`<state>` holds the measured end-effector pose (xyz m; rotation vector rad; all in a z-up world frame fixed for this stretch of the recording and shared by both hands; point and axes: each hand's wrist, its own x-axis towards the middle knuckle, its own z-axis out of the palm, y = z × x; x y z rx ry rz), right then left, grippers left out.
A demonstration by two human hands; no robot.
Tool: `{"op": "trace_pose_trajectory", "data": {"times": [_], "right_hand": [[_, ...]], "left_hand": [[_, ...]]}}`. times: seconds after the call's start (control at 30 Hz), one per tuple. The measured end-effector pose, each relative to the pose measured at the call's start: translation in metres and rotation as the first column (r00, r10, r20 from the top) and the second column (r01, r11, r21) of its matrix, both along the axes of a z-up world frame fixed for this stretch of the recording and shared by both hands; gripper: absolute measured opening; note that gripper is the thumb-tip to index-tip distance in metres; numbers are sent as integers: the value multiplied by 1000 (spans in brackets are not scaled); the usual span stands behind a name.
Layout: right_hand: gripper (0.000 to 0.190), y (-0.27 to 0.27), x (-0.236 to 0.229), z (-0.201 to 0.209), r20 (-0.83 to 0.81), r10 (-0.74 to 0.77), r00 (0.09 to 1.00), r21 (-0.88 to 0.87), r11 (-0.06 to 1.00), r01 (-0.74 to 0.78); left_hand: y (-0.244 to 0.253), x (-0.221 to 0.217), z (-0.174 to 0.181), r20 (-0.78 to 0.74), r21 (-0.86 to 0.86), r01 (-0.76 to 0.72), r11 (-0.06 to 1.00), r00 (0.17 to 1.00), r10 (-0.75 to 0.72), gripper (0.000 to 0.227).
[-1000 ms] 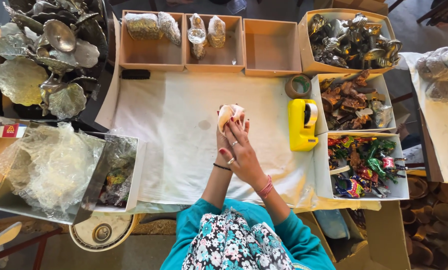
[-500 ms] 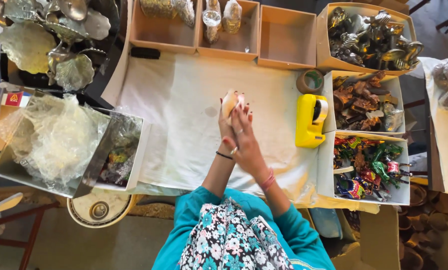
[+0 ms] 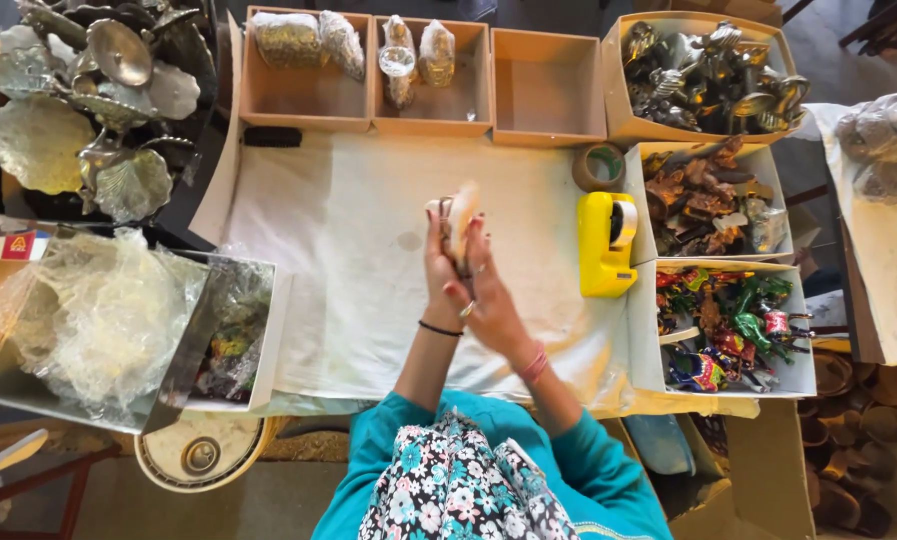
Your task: Wrapping small decorative figurines in paper and organizing them into boxes.
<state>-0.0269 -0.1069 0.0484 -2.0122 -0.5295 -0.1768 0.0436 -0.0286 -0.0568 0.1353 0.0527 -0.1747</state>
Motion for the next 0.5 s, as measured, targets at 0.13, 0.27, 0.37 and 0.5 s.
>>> {"op": "trace_pose_trajectory", "data": {"times": [0.13, 0.27, 0.37, 0.5], "right_hand": [[83, 10, -9, -1, 35, -2, 999, -69, 998, 4], [85, 10, 26, 8, 25, -6, 1000, 16, 1000, 6], [80, 10, 41, 14, -96, 10, 995, 283, 959, 18], [84, 18, 16, 9, -172, 33, 985, 274, 962, 15]], "left_hand": [[13, -5, 29, -102, 162, -76, 984, 990, 94, 53], [3, -17, 41, -4, 179, -83, 980, 996, 85, 50], [3, -23, 65, -35, 106, -75, 992, 996, 79, 52], [20, -14, 56, 20, 111, -132, 985, 991, 130, 53]]}}
